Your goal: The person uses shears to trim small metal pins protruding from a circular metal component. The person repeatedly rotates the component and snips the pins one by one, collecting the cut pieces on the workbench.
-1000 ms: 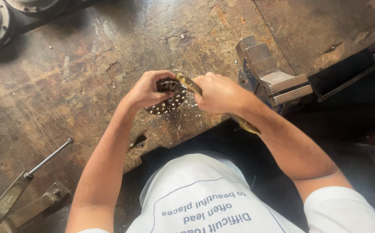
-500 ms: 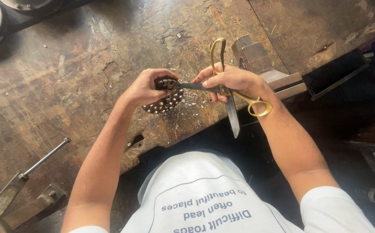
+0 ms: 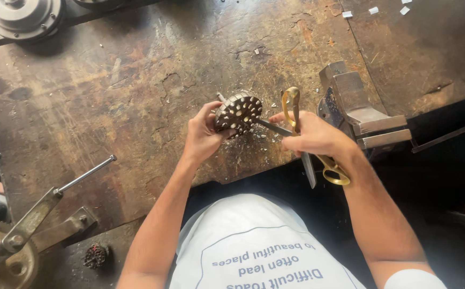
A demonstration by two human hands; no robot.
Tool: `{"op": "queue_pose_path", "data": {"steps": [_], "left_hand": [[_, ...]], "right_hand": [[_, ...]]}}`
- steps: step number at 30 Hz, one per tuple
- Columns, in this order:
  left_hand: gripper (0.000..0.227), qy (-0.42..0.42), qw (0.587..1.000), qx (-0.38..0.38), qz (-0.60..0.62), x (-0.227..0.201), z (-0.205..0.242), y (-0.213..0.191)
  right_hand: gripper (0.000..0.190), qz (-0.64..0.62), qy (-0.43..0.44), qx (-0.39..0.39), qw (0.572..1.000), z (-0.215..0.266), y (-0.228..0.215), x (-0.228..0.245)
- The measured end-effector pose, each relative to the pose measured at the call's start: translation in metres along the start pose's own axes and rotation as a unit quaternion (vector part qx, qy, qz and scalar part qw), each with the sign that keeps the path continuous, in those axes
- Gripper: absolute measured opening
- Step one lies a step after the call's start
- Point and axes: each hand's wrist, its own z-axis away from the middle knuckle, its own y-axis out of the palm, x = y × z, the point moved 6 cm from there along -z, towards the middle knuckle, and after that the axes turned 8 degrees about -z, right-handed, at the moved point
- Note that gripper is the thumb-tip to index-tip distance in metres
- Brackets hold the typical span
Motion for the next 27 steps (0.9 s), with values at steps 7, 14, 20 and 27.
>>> {"op": "queue_pose_path", "data": {"steps": [7,14,20,27], "left_hand": [[0.037,-0.010,0.998,-0.023,-0.057,-0.001,-0.007,-0.008],[0.030,-0.005,1.000,-0.026,-0.015,-0.005,0.000,0.008],[0.032,-0.006,0.999,-0.020,-0.029,0.001,-0.002,0.005],[0.031,-0.040,0.996,-0.069,0.043,0.010,0.009,0.021]], "right_hand": [[0.057,-0.068,-0.042,-0.008,0.997,0.014,0.027,0.024],[0.054,-0.030,-0.088,-0.048,0.995,-0.006,0.041,0.034],[0.047,-0.174,-0.103,-0.004,0.979,-0.010,0.047,0.031],[0.046,-0.253,-0.122,-0.013,0.960,0.001,0.035,0.019]]}}
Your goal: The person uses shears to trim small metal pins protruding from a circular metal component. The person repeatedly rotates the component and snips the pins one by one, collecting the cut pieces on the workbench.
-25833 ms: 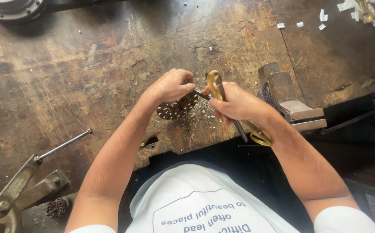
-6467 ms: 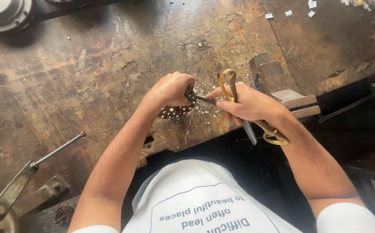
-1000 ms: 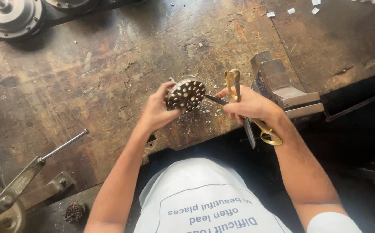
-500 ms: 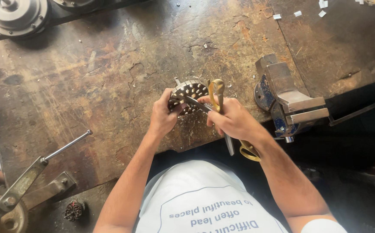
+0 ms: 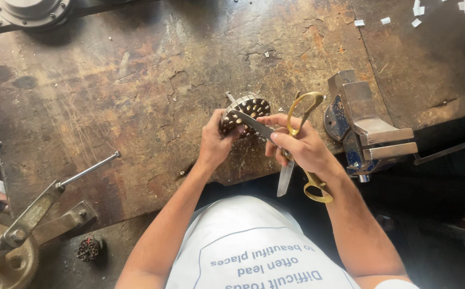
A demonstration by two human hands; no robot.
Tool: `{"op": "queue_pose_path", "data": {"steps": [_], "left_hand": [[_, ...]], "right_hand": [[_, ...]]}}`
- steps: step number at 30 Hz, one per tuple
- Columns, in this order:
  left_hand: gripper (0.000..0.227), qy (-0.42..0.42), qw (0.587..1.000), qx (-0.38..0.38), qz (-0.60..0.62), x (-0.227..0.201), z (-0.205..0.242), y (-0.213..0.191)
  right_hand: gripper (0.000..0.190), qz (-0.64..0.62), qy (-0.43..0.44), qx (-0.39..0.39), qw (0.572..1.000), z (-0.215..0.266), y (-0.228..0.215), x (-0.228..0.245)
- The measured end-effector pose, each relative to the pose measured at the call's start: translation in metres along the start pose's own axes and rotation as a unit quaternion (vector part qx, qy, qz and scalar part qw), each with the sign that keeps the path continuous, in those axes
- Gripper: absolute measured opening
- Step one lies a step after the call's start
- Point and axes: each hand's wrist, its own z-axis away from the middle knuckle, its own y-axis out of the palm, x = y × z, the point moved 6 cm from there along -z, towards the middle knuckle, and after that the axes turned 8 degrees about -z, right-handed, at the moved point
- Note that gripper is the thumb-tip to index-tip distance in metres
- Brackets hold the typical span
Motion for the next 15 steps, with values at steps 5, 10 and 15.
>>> {"op": "queue_pose_path", "data": {"steps": [5,10,15], "left_hand": [[0.021,0.010,0.996,-0.029,0.085,0.005,-0.004,-0.001],[0.018,-0.009,0.999,-0.031,0.018,0.018,-0.013,-0.016],[0.013,0.015,0.999,-0.029,0.025,0.015,-0.010,-0.010]], "right_hand": [[0.047,0.114,-0.007,-0.019,0.993,-0.003,-0.011,-0.001],[0.047,0.153,-0.009,-0.047,0.987,0.004,-0.018,-0.003],[0.048,0.228,0.000,-0.091,0.969,0.003,-0.019,0.006]]}}
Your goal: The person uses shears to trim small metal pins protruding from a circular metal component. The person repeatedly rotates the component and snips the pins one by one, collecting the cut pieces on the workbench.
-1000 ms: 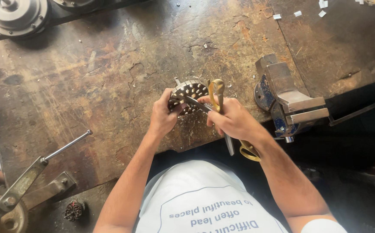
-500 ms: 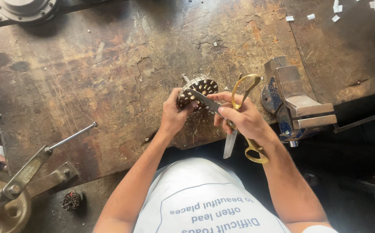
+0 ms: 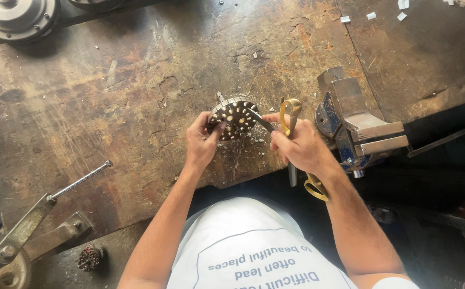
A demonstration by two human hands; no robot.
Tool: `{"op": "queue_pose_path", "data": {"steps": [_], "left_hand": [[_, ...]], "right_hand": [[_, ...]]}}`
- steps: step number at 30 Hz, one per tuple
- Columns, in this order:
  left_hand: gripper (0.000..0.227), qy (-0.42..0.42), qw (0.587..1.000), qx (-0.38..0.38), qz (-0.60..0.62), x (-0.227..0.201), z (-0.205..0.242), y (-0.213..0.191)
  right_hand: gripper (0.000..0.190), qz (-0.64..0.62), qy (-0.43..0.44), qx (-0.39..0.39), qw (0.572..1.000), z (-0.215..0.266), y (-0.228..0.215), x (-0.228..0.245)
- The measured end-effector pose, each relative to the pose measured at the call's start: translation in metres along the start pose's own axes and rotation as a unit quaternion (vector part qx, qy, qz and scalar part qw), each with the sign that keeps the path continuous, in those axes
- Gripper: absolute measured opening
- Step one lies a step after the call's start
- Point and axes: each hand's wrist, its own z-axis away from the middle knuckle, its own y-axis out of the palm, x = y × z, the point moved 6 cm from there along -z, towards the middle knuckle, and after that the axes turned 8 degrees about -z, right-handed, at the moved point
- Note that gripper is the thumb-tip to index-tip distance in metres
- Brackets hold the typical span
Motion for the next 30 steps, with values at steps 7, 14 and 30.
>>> {"op": "queue_pose_path", "data": {"steps": [7,14,30], "left_hand": [[0.022,0.105,0.986,-0.015,-0.132,-0.018,-0.010,0.003],[0.033,0.110,0.991,0.081,-0.009,-0.035,-0.044,0.033],[0.020,0.141,0.989,0.025,-0.024,-0.028,-0.042,0.036]], "right_hand": [[0.043,0.140,0.005,-0.018,0.990,-0.001,-0.009,0.024],[0.025,0.256,-0.069,-0.028,0.964,-0.019,-0.009,0.035],[0.035,-0.256,0.113,0.048,0.959,-0.035,-0.029,-0.020]]}}
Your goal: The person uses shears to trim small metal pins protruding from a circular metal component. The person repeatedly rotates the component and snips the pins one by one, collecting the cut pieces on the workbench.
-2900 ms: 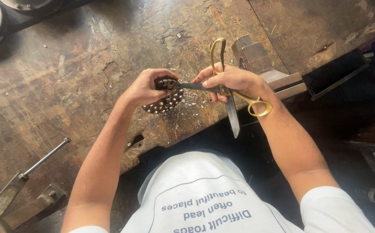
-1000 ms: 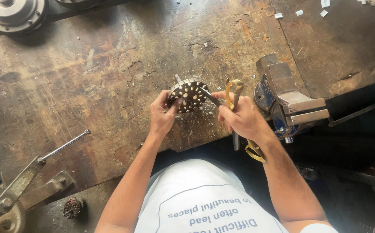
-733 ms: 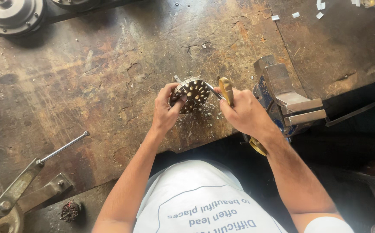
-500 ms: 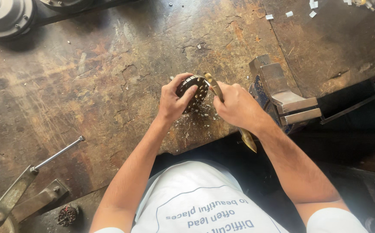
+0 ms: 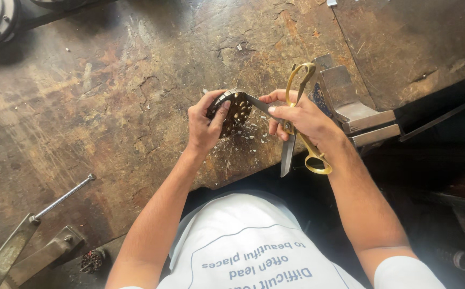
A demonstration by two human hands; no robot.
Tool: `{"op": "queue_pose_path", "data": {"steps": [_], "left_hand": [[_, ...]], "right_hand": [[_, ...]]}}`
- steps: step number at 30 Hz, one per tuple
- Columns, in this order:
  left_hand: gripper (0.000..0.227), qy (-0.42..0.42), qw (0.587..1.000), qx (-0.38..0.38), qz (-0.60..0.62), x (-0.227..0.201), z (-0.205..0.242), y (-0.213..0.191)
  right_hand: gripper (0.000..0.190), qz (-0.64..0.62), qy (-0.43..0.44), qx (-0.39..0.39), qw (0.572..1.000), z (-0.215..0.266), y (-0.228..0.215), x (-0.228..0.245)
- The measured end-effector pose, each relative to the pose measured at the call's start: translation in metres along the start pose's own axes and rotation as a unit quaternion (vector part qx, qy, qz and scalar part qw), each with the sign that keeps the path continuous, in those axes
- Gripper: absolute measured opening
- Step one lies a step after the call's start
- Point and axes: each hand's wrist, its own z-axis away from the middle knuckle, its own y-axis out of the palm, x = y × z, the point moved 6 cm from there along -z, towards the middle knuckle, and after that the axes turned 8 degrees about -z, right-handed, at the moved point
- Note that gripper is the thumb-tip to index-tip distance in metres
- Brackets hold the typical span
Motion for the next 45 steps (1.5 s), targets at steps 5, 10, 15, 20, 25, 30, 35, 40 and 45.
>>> {"op": "queue_pose_path", "data": {"steps": [5,10,15,20,25,30,35,40,45], "left_hand": [[0.020,-0.032,0.999,0.014,0.010,0.004,0.001,-0.002],[0.016,0.036,0.999,-0.011,0.006,-0.001,0.006,-0.006],[0.017,-0.011,1.000,-0.010,0.004,0.009,0.007,-0.007],[0.018,0.010,0.999,-0.024,0.029,0.006,0.015,-0.006],[0.020,-0.036,0.998,-0.012,0.040,-0.001,0.017,-0.019],[0.044,-0.048,0.994,0.096,0.033,-0.015,-0.006,-0.015],[0.033,-0.067,0.987,0.142,-0.042,-0.020,-0.019,-0.009],[0.029,-0.115,0.980,0.162,0.006,-0.014,-0.012,-0.018],[0.028,-0.099,0.983,0.155,-0.007,-0.014,-0.014,-0.021]], "right_hand": [[0.038,0.152,-0.009,-0.035,0.988,0.002,0.004,0.012],[0.040,-0.007,0.011,0.013,1.000,-0.003,0.008,0.004],[0.046,-0.265,-0.013,0.064,0.962,0.000,0.010,-0.036],[0.042,-0.510,-0.093,0.134,0.844,-0.006,0.028,-0.071],[0.042,-0.624,-0.069,0.096,0.772,0.000,0.052,-0.092],[0.042,-0.438,-0.157,0.101,0.879,0.031,0.034,-0.051],[0.045,-0.069,-0.112,-0.059,0.990,0.030,0.023,-0.026],[0.050,0.073,-0.110,-0.048,0.990,0.024,0.036,-0.008],[0.050,0.177,-0.085,-0.043,0.980,0.031,0.043,0.005]]}}
